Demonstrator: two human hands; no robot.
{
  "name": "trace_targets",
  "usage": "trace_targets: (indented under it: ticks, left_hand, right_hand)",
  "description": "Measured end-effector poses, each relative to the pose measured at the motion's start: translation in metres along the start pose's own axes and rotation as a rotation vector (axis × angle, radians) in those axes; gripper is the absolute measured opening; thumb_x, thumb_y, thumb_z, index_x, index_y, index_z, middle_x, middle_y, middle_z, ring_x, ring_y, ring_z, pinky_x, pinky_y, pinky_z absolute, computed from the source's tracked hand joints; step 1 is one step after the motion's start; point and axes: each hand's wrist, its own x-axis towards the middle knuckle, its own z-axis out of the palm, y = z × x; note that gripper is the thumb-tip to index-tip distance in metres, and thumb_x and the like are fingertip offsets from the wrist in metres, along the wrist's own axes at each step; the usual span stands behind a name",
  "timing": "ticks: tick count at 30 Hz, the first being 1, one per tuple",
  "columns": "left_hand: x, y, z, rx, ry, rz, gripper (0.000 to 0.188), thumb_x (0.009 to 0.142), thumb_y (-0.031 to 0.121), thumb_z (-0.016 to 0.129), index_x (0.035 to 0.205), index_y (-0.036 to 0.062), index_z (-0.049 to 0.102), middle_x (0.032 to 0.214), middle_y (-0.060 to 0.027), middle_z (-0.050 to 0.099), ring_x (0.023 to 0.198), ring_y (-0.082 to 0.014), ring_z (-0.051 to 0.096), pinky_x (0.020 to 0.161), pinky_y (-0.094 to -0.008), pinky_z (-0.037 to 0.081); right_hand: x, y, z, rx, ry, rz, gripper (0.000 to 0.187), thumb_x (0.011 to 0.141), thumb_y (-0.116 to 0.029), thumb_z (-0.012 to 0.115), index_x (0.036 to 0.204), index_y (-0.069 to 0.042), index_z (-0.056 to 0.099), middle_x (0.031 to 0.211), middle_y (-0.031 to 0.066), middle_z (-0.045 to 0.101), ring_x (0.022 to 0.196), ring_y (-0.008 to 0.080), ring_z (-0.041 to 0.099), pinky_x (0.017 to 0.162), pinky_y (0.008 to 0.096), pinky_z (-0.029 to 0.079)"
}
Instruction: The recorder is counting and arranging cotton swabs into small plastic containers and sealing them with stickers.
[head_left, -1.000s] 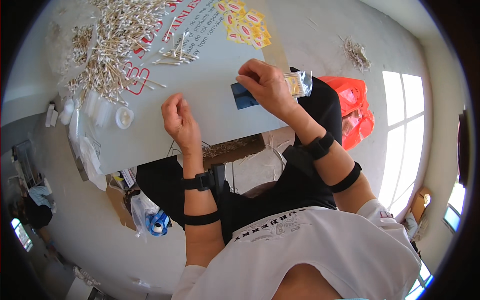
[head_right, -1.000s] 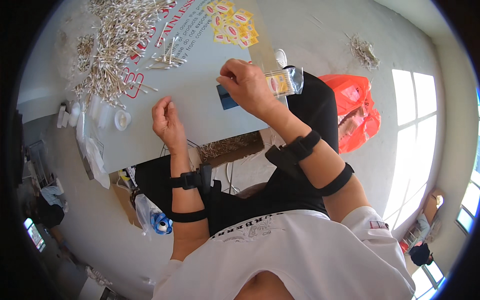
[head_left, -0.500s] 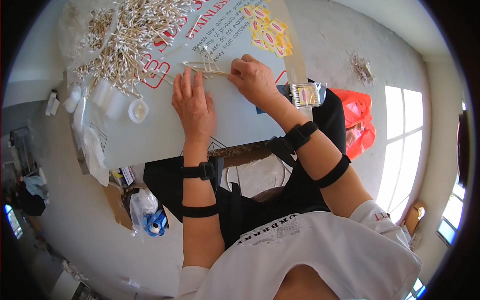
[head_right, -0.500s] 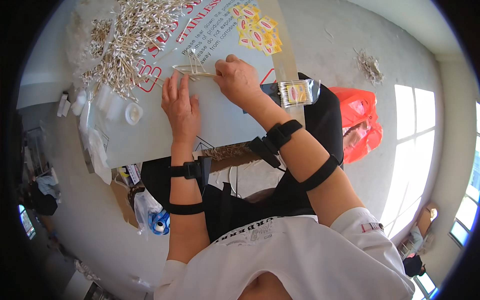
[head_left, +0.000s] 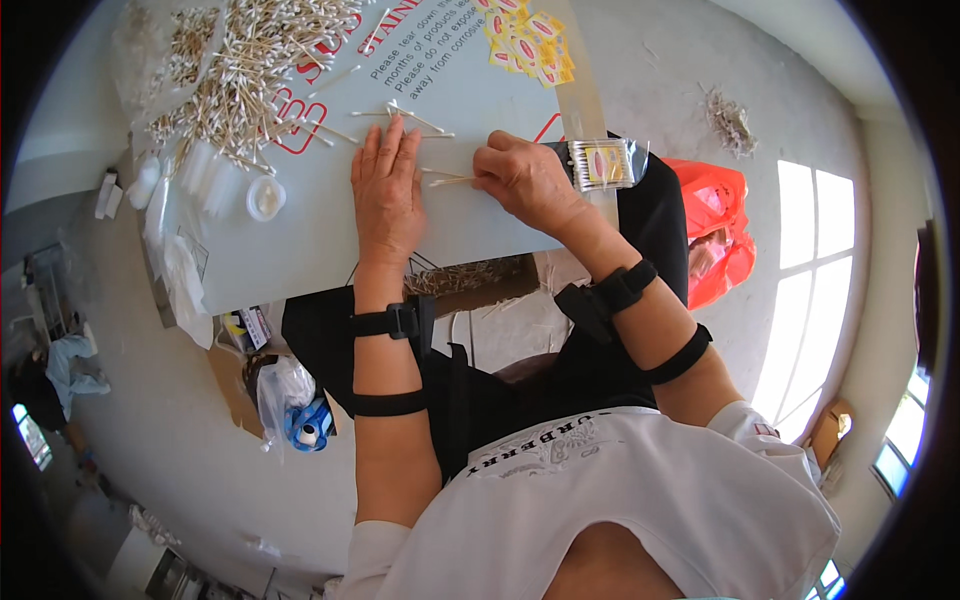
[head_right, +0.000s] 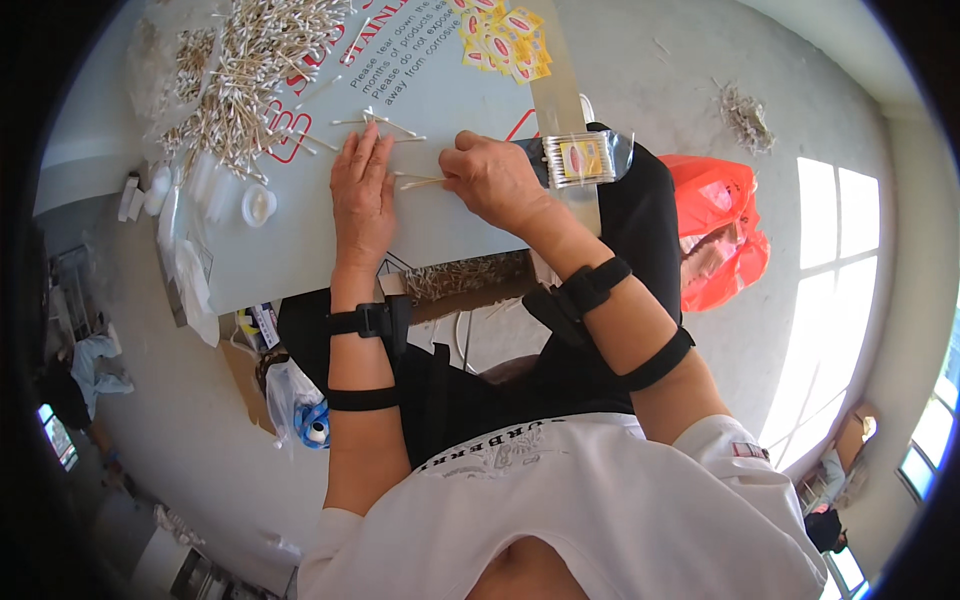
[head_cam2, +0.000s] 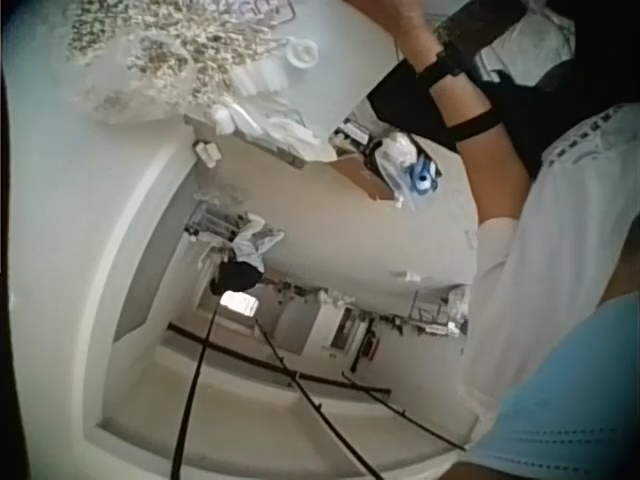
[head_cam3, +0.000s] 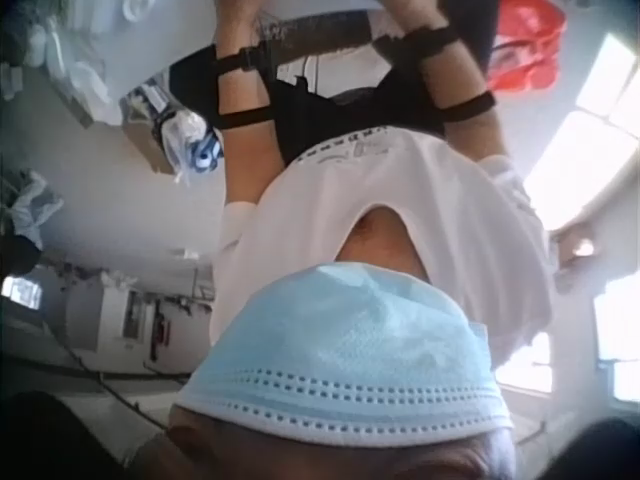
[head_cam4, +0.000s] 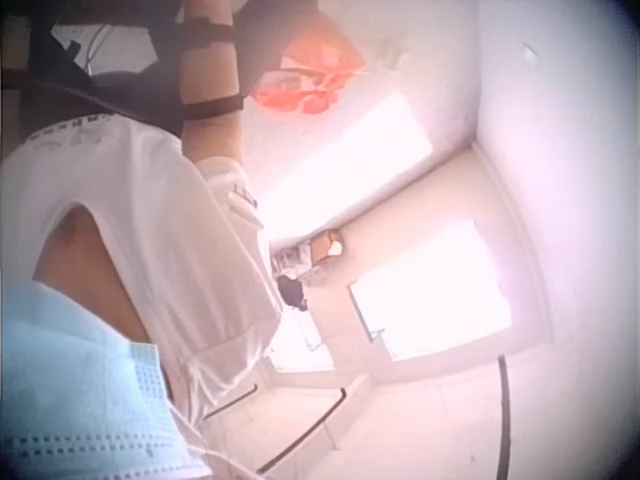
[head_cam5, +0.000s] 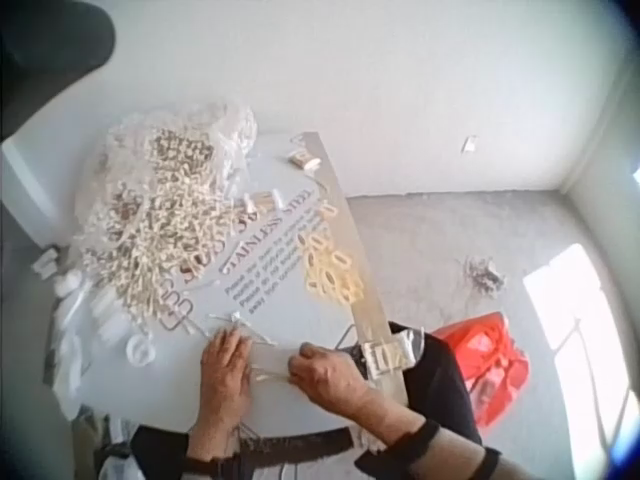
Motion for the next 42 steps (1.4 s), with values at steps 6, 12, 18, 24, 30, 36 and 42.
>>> trace_targets:
  ticks: [6,12,18,24,30,36,42]
  left_hand:
    - [0.005,0.003,-0.011,-0.113,0.216,-0.058,0.045,0.076,-0.004,0.065,0.120,0.0054,0.059,0.131,-0.0100,0.055,0.128,-0.0342,0.045,0.105,-0.0453,0.036]
    - [-0.022,0.036,-0.003,-0.201,0.142,-0.015,0.042,0.070,-0.005,0.067,0.110,0.0056,0.063,0.114,-0.0070,0.061,0.109,-0.0310,0.054,0.095,-0.0428,0.041]
    - [-0.032,0.036,0.006,-0.188,0.178,-0.024,0.029,0.069,-0.007,0.068,0.096,0.0035,0.066,0.110,-0.0084,0.062,0.105,-0.0316,0.055,0.091,-0.0424,0.046]
    - [-0.035,0.034,0.008,-0.255,0.241,-0.021,0.028,0.067,-0.010,0.069,0.092,0.0009,0.065,0.110,-0.0111,0.061,0.104,-0.0329,0.056,0.085,-0.0409,0.050]
    - [-0.035,0.035,0.004,-0.265,0.300,-0.031,0.034,0.066,-0.011,0.061,0.098,0.0016,0.061,0.114,-0.0120,0.059,0.112,-0.0354,0.051,0.093,-0.0448,0.045]
    - [-0.039,0.019,0.001,-0.139,0.392,-0.166,0.036,0.067,-0.010,0.057,0.102,0.0016,0.060,0.114,-0.0118,0.059,0.113,-0.0353,0.049,0.097,-0.0453,0.040]
    - [-0.036,0.016,-0.002,-0.103,0.414,-0.245,0.027,0.072,0.001,0.067,0.098,0.0044,0.059,0.107,-0.0101,0.059,0.106,-0.0336,0.049,0.093,-0.0455,0.041]
  right_hand:
    - [-0.010,-0.001,-0.007,0.123,0.002,0.062,0.019,0.075,-0.008,0.074,0.087,-0.005,0.059,0.088,0.0105,0.058,0.079,0.0334,0.062,0.068,0.0398,0.050]
    - [-0.023,0.000,-0.006,0.116,0.056,0.109,0.017,0.075,-0.005,0.072,0.088,-0.005,0.060,0.088,0.0104,0.058,0.080,0.0324,0.062,0.069,0.0394,0.050]
    - [-0.031,-0.003,-0.002,0.085,0.113,0.073,0.014,0.076,-0.005,0.071,0.084,-0.006,0.060,0.085,0.0095,0.058,0.074,0.0326,0.061,0.063,0.0386,0.050]
    - [-0.032,-0.017,-0.003,0.092,0.194,0.061,0.015,0.074,-0.007,0.072,0.081,-0.007,0.059,0.083,0.0089,0.056,0.073,0.0313,0.061,0.062,0.0387,0.050]
    - [-0.033,-0.010,0.001,0.010,0.089,0.006,0.016,0.074,-0.008,0.073,0.081,-0.006,0.059,0.081,0.0085,0.054,0.076,0.0299,0.061,0.063,0.0391,0.049]
    - [-0.031,-0.013,0.008,0.095,0.192,0.083,0.014,0.076,-0.009,0.073,0.079,-0.005,0.060,0.082,0.0098,0.055,0.072,0.0315,0.061,0.063,0.0397,0.049]
    - [-0.022,-0.020,0.007,0.002,0.129,0.148,0.020,0.073,-0.011,0.076,0.087,-0.006,0.062,0.086,0.0090,0.057,0.073,0.0311,0.061,0.064,0.0393,0.050]
